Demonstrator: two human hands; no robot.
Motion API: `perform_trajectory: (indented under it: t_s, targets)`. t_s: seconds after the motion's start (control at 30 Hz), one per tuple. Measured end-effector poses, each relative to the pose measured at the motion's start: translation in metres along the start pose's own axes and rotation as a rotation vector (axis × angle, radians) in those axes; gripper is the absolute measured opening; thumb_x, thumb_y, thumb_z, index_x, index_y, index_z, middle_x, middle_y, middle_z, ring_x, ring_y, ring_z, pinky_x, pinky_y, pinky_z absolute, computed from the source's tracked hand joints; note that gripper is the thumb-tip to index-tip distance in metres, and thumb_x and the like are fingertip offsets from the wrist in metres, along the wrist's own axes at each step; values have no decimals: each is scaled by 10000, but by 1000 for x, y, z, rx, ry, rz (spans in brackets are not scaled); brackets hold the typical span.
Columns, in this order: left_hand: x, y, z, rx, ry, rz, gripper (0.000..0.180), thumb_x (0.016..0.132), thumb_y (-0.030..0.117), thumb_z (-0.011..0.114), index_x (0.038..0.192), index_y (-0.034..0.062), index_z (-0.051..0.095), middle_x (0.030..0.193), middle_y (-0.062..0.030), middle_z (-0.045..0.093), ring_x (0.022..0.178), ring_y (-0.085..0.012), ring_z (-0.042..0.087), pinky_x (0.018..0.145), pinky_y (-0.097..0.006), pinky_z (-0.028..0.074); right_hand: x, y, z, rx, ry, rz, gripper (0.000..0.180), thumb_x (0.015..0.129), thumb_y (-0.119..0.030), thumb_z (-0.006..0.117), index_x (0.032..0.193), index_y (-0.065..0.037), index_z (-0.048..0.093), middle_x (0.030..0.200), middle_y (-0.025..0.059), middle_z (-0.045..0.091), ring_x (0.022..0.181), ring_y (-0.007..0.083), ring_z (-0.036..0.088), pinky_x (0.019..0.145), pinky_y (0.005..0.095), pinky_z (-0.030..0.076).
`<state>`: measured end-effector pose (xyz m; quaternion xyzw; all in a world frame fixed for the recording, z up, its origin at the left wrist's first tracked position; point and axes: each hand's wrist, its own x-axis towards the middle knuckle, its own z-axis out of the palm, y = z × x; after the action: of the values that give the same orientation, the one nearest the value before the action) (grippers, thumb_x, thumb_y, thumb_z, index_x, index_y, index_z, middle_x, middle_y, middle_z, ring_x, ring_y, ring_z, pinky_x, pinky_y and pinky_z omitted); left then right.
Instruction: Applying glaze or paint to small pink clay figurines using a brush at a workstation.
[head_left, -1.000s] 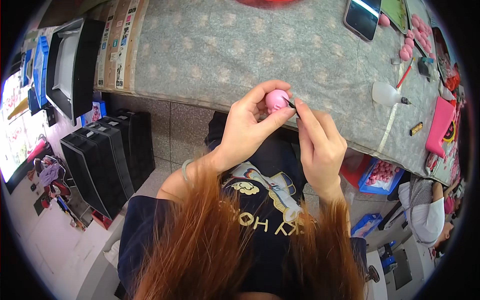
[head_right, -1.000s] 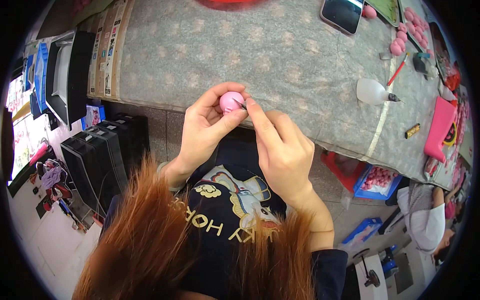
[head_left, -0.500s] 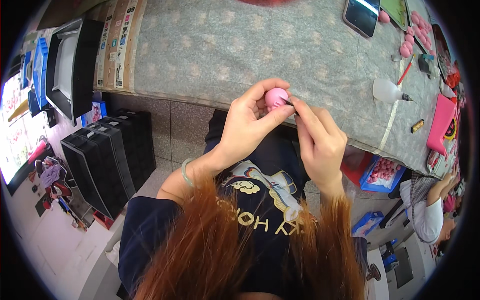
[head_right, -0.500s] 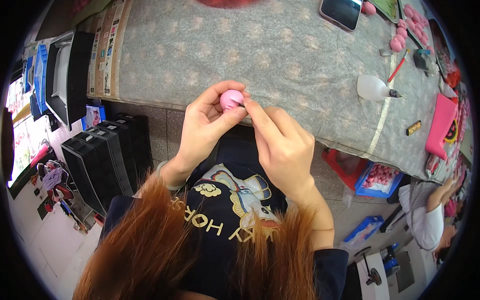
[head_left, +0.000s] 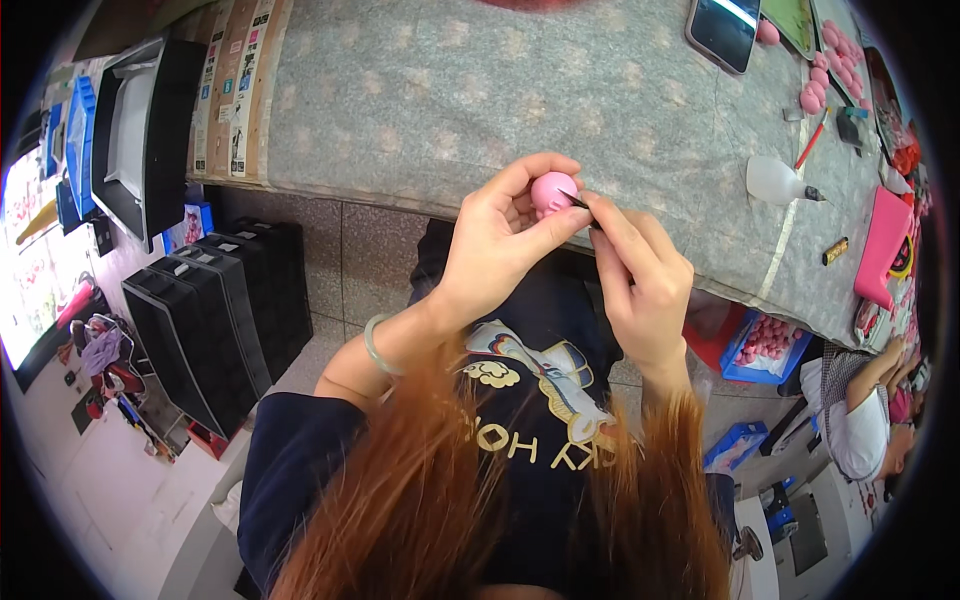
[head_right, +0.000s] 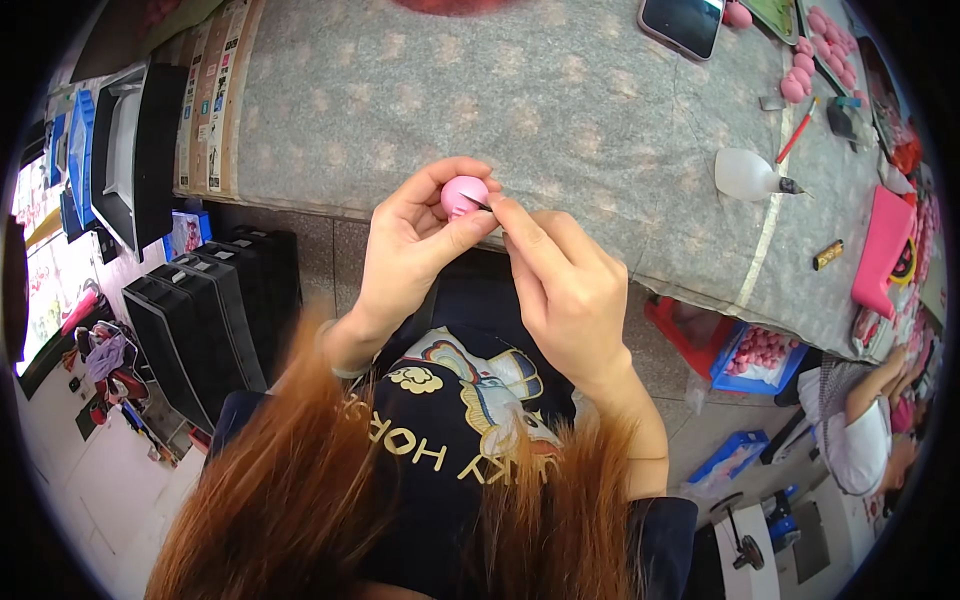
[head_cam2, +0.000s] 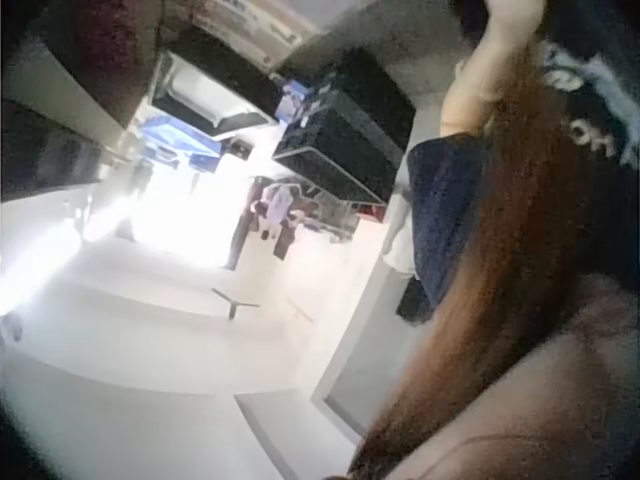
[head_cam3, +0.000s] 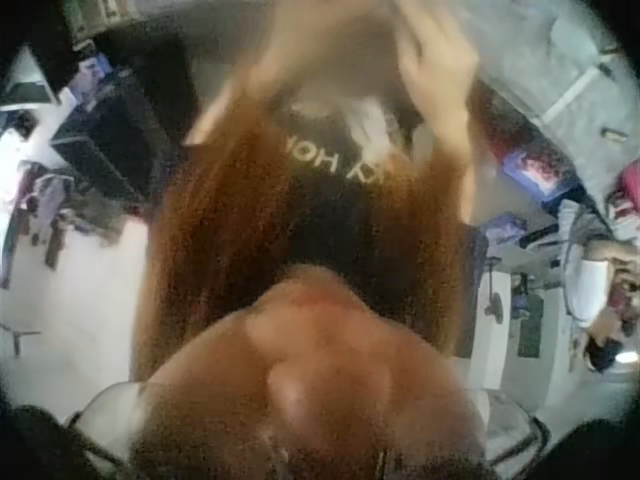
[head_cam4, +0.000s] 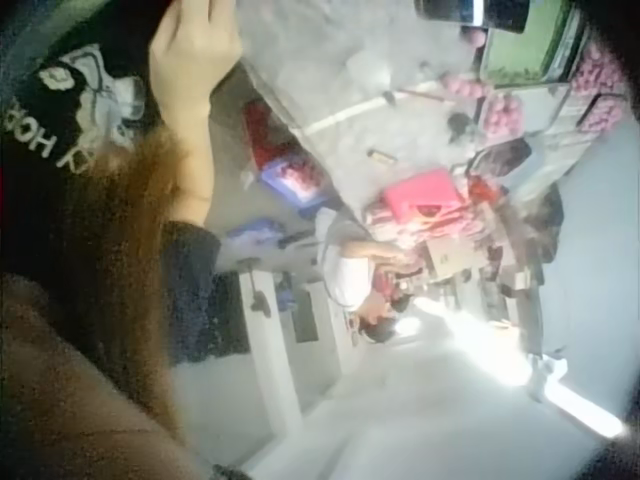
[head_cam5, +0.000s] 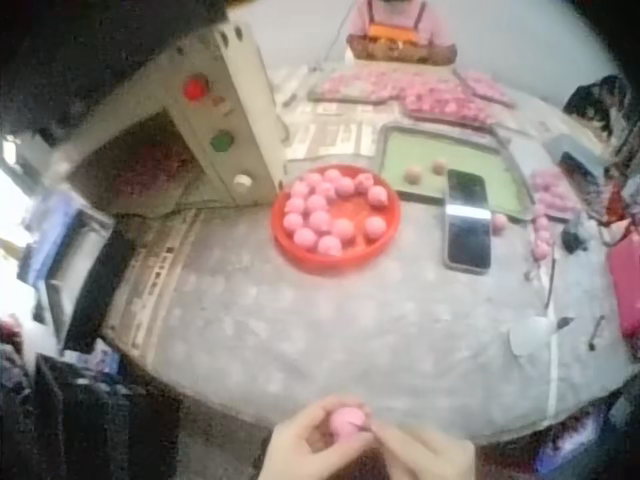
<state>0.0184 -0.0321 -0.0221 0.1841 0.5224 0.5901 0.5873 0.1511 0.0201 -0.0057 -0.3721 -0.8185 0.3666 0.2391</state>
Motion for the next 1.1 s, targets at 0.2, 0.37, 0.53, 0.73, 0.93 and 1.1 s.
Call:
perform_trajectory:
  t_s: [0.2, 0.37, 0.53, 0.73, 0.93, 1.1]
  targets:
    - [-1, 7, -4, -28, -45, -32, 376, 774, 23, 585, 1127, -5, 458, 1029, -75, 535, 924, -102, 512, 818, -230, 426, 1, -3, -2, 56, 59, 81, 281, 750, 81, 515, 1007, -15, 577, 803, 114, 559, 661, 183, 551, 567, 249, 431]
    - [-3, 12, -5, -42, -129, -54, 417, 781, 2, 555, 1177, -14, 424, 1084, -94, 520, 974, -115, 491, 855, -242, 400, 2, -6, -12, 17, 6, -11, 291, 746, 89, 510, 1010, -12, 576, 802, 113, 555, 662, 190, 549, 568, 247, 431]
    - [-5, 9, -5, -48, -115, -47, 427, 781, -3, 553, 1186, -14, 418, 1083, -94, 520, 982, -123, 489, 869, -250, 392, 2, -5, -12, -73, -7, -67, 307, 733, 87, 524, 1015, -18, 581, 790, 107, 552, 641, 197, 547, 556, 252, 433]
    - [-4, 9, -6, -53, -107, -67, 424, 783, -5, 550, 1186, -12, 420, 1078, -96, 520, 979, -123, 490, 868, -248, 392, 0, -7, -16, -96, -77, -78, 310, 725, 84, 532, 1007, -30, 592, 774, 99, 545, 613, 193, 542, 534, 258, 430]
    - [-3, 9, -4, -42, -109, -60, 419, 786, -2, 548, 1185, -13, 420, 1075, -98, 520, 972, -122, 492, 862, -245, 394, 0, -5, -16, -97, -43, -91, 314, 714, 85, 538, 1000, -33, 596, 766, 96, 544, 605, 192, 540, 529, 254, 427]
    - [-3, 8, -3, -14, -111, -34, 413, 788, 3, 548, 1181, -14, 423, 1071, -98, 522, 972, -122, 492, 859, -244, 397, 1, -5, -16, -116, -28, -83, 311, 713, 84, 540, 994, -35, 599, 764, 98, 546, 601, 190, 538, 527, 249, 425]
